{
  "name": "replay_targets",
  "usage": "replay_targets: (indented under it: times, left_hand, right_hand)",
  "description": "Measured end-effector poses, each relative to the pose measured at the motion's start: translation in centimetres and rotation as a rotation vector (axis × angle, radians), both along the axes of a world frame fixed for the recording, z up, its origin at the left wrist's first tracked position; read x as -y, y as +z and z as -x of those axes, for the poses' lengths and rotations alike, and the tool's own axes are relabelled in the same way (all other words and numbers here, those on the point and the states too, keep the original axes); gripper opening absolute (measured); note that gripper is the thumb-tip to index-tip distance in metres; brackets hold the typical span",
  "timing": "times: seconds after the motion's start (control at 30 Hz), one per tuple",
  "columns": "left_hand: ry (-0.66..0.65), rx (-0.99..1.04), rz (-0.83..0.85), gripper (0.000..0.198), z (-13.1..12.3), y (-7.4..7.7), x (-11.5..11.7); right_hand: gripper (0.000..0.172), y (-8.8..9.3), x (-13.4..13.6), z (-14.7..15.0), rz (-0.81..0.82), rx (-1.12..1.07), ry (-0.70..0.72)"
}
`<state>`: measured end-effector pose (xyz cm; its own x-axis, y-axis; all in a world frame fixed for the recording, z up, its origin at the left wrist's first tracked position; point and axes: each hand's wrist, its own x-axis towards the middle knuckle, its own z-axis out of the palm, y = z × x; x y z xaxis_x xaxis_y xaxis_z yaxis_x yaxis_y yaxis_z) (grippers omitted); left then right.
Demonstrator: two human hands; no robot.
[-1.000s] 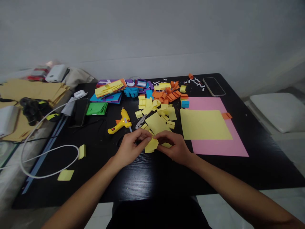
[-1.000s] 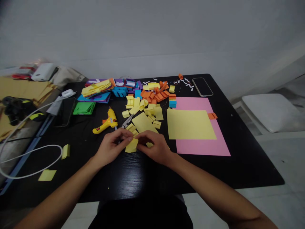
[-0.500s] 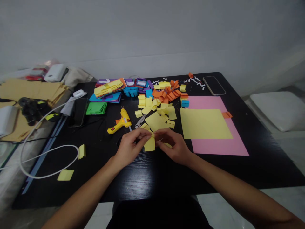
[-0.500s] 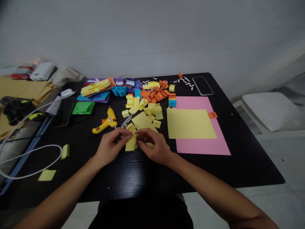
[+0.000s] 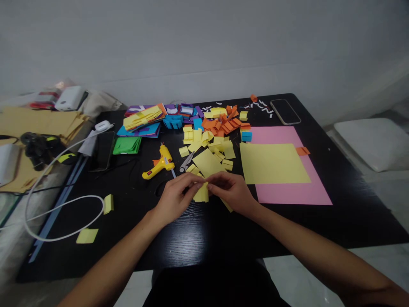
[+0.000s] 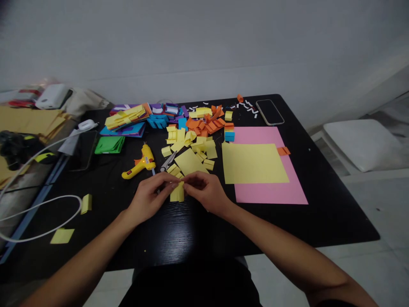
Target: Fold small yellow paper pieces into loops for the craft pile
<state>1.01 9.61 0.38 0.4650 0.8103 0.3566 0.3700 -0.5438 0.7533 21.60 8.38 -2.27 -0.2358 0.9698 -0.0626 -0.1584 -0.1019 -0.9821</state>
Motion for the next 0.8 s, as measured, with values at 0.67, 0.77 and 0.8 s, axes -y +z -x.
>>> replay_targets:
  times: [0.67, 0.77, 0.8]
  left_hand:
    - [-0.022, -0.028, -0.033, 0.008, 0.38, 0.46, -0.29]
    - [-0.041, -0.022, -0.054, 0.009, 0.50, 0.38, -0.36]
    - [-0.047, -0.020, -0.057, 0.009, 0.53, 0.36, -0.39]
  right_hand:
    - [0.023, -0.02, -0.10, -0.13, 0.044, -0.047, 0.033]
    - [0.020, -0.08, -0.13, -0.15, 0.030, -0.052, 0.032]
    - [0.020, -0.11, -0.15, -0.18, 0.026, -0.051, 0.032]
